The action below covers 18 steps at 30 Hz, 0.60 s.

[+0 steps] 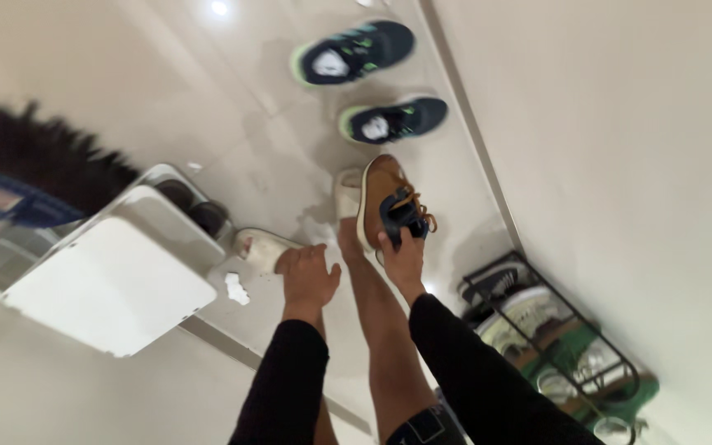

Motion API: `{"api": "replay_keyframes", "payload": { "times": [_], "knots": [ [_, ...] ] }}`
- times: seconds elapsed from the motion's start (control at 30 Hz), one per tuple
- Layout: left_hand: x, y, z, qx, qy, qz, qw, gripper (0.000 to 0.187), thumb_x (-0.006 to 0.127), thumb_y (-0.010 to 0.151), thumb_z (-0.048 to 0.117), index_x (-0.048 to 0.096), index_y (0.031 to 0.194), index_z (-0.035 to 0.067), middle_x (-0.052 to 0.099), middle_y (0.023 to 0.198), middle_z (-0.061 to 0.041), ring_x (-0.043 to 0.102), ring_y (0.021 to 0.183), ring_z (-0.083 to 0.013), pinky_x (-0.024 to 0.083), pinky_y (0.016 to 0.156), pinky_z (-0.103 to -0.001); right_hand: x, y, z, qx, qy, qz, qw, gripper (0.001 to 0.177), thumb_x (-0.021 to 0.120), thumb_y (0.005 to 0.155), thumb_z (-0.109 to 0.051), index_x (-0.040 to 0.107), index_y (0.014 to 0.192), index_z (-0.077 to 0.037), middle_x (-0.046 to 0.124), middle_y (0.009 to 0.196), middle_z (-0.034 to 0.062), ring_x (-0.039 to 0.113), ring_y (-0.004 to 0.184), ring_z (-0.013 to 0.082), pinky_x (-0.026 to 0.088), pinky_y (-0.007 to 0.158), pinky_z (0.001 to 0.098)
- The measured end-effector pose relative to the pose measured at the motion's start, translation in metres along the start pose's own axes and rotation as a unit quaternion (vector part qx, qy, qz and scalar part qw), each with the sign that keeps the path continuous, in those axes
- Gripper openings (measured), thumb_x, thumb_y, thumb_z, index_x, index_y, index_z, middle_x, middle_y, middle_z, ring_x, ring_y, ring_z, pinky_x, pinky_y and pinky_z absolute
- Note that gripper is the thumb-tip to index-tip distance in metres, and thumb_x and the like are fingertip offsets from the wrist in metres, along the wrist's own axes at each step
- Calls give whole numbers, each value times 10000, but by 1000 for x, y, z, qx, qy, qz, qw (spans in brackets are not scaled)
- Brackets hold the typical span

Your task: The person disassembles a white plastic stool by removing its legs and frame components. They place the parts on the floor and a nearby brown stool, handling the pieces one at a time without using tools.

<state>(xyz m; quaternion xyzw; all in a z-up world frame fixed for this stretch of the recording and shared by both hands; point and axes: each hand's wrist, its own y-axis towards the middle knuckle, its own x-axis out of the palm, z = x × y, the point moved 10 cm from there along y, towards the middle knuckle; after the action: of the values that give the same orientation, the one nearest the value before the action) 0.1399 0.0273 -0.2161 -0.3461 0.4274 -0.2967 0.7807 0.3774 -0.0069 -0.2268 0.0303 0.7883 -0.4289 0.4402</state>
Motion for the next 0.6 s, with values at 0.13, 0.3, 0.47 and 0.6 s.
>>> {"api": "replay_keyframes", "payload": {
  "times": [0.13,0.3,0.47,0.6],
  "knots": [
    [11,18,14,16,53,-20,998,522,687,856,355,635,1309,102,640,1321,-144,522,1289,-336,354,1109,-535,4,37,76,119,3,104,987,531,716,903,-475,617,1248,-85,521,1119,339,569,981,501,487,896,539],
    [6,25,20,23,67,-13,997,514,681,827,318,646,1280,78,639,1313,-152,520,1298,-345,384,1056,-553,2,99,109,63,-49,193,978,515,806,864,-447,640,1251,-149,587,1161,281,565,1056,479,461,963,531],
    [2,33,7,22,114,-63,991,441,674,822,330,666,1215,130,589,1398,-135,509,1323,-342,430,1037,-521,18,150,90,-72,190,-4,979,774,837,746,-246,449,1400,-101,574,1284,226,563,1148,408,454,950,478],
    [-29,18,-31,0,97,15,995,482,709,827,309,617,1264,128,519,1430,-180,469,1333,-393,408,1026,-568,32,132,21,-144,67,-131,979,582,797,835,-192,553,1361,-132,624,1258,190,595,1188,378,479,1003,460]
  ]
}}
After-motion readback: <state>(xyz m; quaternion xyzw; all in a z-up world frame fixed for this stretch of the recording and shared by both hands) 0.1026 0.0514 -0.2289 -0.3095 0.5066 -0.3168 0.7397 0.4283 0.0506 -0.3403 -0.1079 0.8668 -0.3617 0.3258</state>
